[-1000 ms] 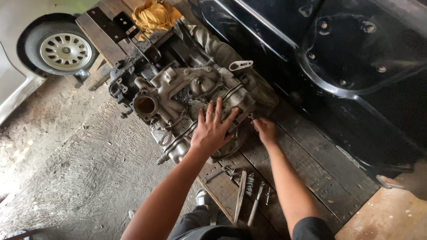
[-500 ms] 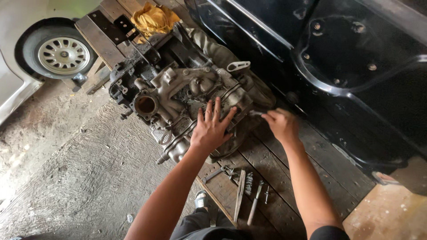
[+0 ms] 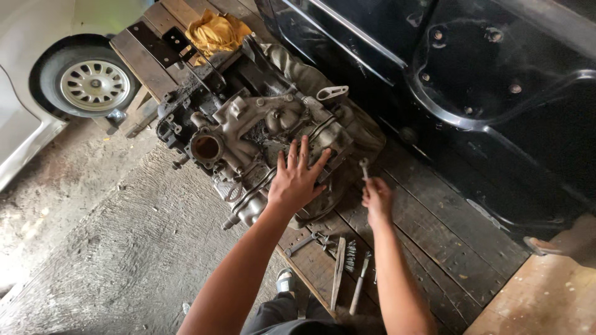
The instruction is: The person uses a wrench to loosen and remove bolts from a car engine block resting on a wooden workbench. The person repeatedly positions the wrench, turns it, and removes bolts by hand, placing them on the bench.
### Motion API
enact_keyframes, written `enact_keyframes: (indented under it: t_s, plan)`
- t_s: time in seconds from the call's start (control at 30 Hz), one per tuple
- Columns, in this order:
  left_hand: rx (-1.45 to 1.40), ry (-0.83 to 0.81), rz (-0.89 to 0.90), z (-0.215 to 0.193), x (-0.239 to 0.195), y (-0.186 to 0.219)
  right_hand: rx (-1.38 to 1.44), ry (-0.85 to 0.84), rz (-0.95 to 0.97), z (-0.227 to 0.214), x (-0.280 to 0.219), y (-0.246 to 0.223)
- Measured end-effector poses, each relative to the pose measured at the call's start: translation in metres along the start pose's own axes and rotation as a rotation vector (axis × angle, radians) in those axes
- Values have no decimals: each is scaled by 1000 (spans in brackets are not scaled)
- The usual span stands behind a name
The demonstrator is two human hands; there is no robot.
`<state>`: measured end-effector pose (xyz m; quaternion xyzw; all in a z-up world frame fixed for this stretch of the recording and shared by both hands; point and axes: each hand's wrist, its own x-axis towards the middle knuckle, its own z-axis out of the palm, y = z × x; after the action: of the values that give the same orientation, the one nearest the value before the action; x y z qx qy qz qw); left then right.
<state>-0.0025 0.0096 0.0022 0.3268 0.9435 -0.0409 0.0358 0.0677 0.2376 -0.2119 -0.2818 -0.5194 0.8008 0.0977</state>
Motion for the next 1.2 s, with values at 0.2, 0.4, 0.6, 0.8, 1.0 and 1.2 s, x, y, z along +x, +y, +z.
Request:
enact_keyframes:
  t_s: [0.2, 0.4, 0.6, 0.8, 1.0, 1.2]
  plan:
    - [1, 45, 0, 5, 1, 0, 122, -64, 168, 27, 4, 30]
    - [-11, 58, 4, 6, 0, 0, 143, -97, 130, 32, 10, 34]
    - [9, -21, 7, 1, 2, -2, 222, -162, 155, 31, 20, 50]
    - [7, -138, 11, -5, 4, -2, 217, -214, 122, 26, 31, 63]
    - [28, -112, 9, -4, 6, -2, 161, -235, 23, 19, 48, 67]
    - [6, -83, 15, -1, 6, -2, 98, -238, -16, 12, 55, 61]
